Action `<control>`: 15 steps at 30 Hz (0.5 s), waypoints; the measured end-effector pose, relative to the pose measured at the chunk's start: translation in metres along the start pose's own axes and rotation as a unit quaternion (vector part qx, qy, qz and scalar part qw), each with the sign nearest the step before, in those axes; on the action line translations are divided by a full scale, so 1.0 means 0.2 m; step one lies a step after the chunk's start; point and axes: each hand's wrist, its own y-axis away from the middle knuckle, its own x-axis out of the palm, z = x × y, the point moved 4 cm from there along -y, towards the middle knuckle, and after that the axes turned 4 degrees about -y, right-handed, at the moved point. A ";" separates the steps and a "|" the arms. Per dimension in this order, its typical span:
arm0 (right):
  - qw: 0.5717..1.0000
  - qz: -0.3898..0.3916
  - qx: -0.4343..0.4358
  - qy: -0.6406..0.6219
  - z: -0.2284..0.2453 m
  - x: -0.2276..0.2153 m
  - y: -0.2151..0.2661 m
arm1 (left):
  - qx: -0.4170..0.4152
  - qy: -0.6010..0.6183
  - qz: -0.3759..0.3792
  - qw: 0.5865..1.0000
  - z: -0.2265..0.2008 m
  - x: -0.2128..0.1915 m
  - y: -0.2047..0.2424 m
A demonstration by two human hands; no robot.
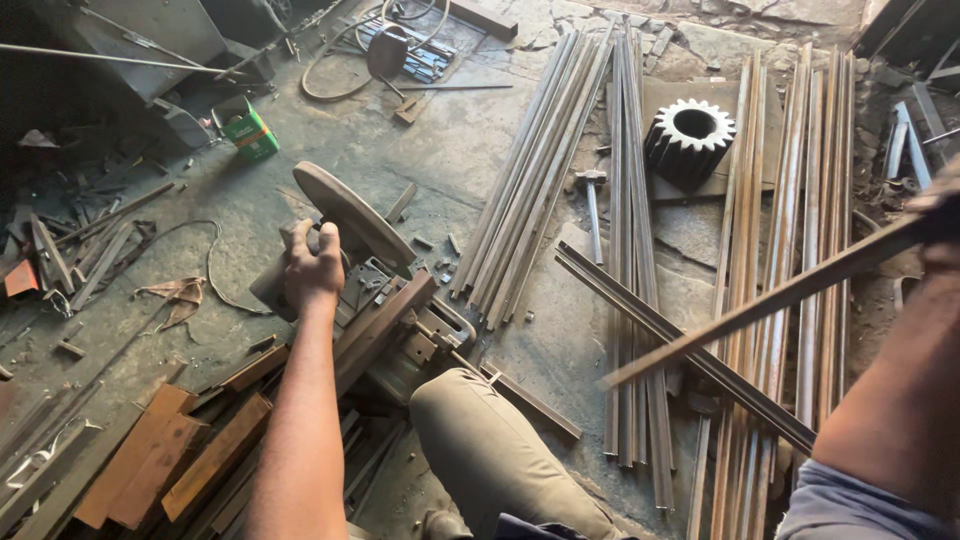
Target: The person uses a handheld angle grinder to cut a long metal bar into smaller segments. They repeatedly position the bar against the grinder's base, lower the spinning blade to cut through the metal, and then lift the tool to remove the cut piece. Sparks fly during the cutting process.
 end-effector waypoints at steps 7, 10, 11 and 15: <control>0.957 0.104 0.131 0.239 -0.33 -0.07 0.59 | -0.010 0.002 0.001 1.000 -0.03 -0.03 0.02; 0.892 0.219 0.280 0.280 -0.58 -0.10 1.03 | -0.016 -0.011 0.001 1.000 -0.03 -0.03 0.02; 0.831 0.252 0.325 0.374 -0.66 -0.13 1.17 | -0.017 -0.014 0.001 1.000 -0.03 -0.02 0.02; 0.821 0.360 0.332 0.293 -0.96 -0.18 1.63 | -0.006 -0.031 -0.011 0.999 -0.04 -0.02 0.02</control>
